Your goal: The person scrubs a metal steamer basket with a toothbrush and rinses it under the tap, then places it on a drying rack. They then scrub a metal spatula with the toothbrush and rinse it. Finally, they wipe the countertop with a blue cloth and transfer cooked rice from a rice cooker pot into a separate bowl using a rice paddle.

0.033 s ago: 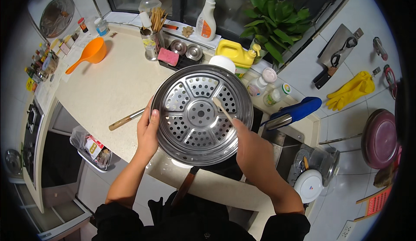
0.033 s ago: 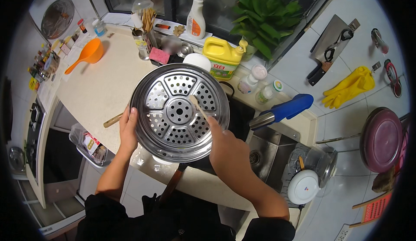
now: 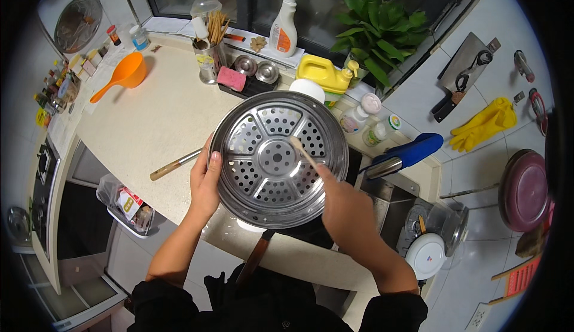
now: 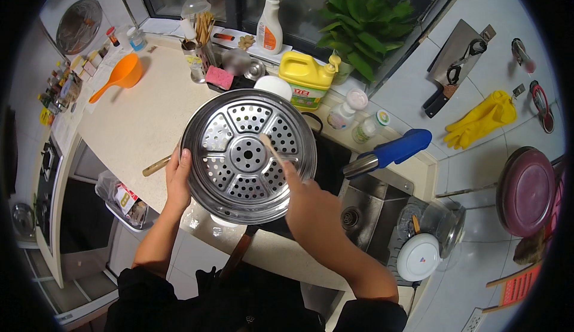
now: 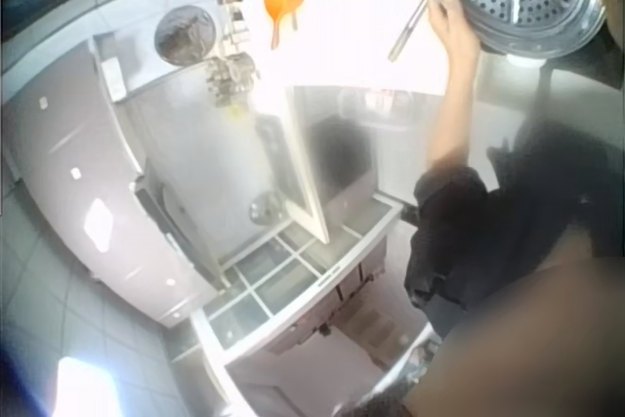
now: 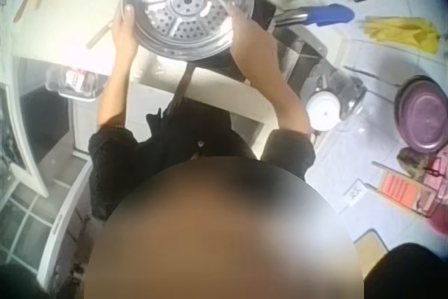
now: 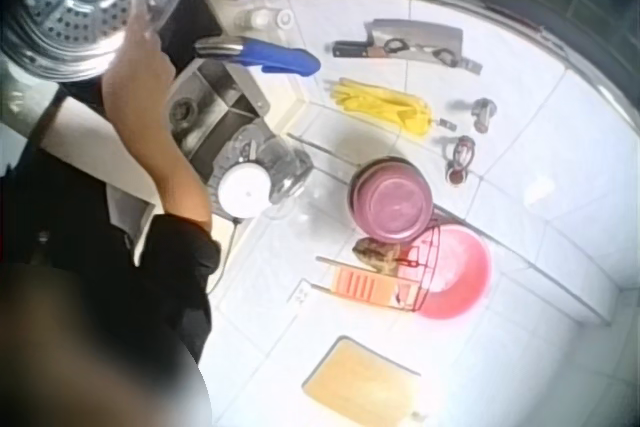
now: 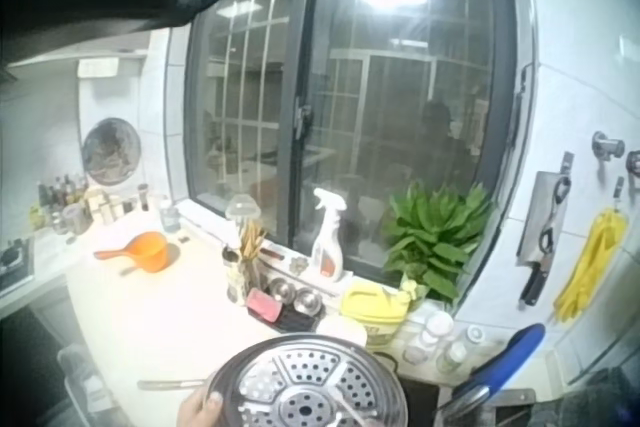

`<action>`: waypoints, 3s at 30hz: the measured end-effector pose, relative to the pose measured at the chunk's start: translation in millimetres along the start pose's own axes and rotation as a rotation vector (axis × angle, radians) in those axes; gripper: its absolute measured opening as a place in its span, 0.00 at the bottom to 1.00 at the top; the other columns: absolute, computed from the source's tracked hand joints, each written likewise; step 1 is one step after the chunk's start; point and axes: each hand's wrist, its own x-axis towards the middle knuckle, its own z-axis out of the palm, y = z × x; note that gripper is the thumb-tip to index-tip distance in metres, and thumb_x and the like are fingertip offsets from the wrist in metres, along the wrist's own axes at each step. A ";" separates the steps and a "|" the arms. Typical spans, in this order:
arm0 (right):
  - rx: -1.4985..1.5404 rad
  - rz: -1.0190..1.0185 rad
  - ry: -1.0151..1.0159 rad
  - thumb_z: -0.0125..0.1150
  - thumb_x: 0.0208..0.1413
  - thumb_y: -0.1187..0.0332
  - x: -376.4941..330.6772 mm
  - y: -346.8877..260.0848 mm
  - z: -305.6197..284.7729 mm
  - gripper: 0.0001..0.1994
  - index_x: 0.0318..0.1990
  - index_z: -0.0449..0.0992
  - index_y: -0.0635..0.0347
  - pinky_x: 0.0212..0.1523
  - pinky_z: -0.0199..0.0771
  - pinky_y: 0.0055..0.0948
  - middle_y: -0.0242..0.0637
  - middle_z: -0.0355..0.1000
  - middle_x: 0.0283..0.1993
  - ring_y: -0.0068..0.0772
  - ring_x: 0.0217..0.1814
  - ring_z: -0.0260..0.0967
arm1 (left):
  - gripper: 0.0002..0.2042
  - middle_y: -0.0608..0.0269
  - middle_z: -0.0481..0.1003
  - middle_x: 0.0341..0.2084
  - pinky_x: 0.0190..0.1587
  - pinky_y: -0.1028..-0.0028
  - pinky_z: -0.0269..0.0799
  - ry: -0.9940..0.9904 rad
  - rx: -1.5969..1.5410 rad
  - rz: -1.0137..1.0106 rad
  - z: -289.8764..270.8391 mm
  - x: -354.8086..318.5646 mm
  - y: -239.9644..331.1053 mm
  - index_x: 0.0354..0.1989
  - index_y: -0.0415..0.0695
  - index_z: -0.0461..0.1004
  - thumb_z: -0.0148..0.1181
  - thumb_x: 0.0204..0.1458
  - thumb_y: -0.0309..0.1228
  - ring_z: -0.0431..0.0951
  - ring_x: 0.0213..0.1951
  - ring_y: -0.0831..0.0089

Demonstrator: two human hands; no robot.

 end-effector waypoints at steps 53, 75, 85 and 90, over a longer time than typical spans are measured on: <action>-0.272 0.059 -0.002 0.50 0.46 0.72 -2.3 22.3 7.1 0.25 0.56 0.65 0.49 0.18 0.67 0.31 0.34 0.63 0.22 0.33 0.18 0.65 | 0.23 0.53 0.66 0.51 0.56 0.73 0.55 0.052 0.167 0.090 11.0 -9.4 -25.1 0.58 0.35 0.56 0.40 0.59 0.38 0.64 0.53 0.69; -0.145 0.070 -0.250 0.49 0.47 0.73 -8.2 -6.0 14.5 0.24 0.57 0.63 0.53 0.20 0.69 0.34 0.42 0.67 0.25 0.37 0.20 0.69 | 0.20 0.61 0.70 0.40 0.46 0.77 0.61 0.300 -0.034 0.015 -2.7 -20.2 -49.9 0.49 0.36 0.63 0.39 0.59 0.41 0.68 0.40 0.76; 0.612 0.276 0.114 0.49 0.55 0.71 -20.4 3.6 14.5 0.17 0.53 0.65 0.57 0.24 0.68 0.31 0.37 0.67 0.19 0.31 0.21 0.69 | 0.22 0.55 0.65 0.48 0.53 0.74 0.55 0.438 0.054 0.094 -12.3 -16.9 -51.1 0.55 0.34 0.57 0.37 0.60 0.40 0.64 0.49 0.71; 0.279 0.570 -0.252 0.42 0.56 0.72 -31.0 87.2 155.1 0.11 0.46 0.63 0.63 0.34 0.71 0.43 0.54 0.71 0.31 0.53 0.34 0.71 | 0.23 0.52 0.62 0.52 0.57 0.73 0.51 0.432 0.192 0.080 -19.9 -16.8 -59.1 0.58 0.34 0.54 0.37 0.60 0.39 0.60 0.54 0.68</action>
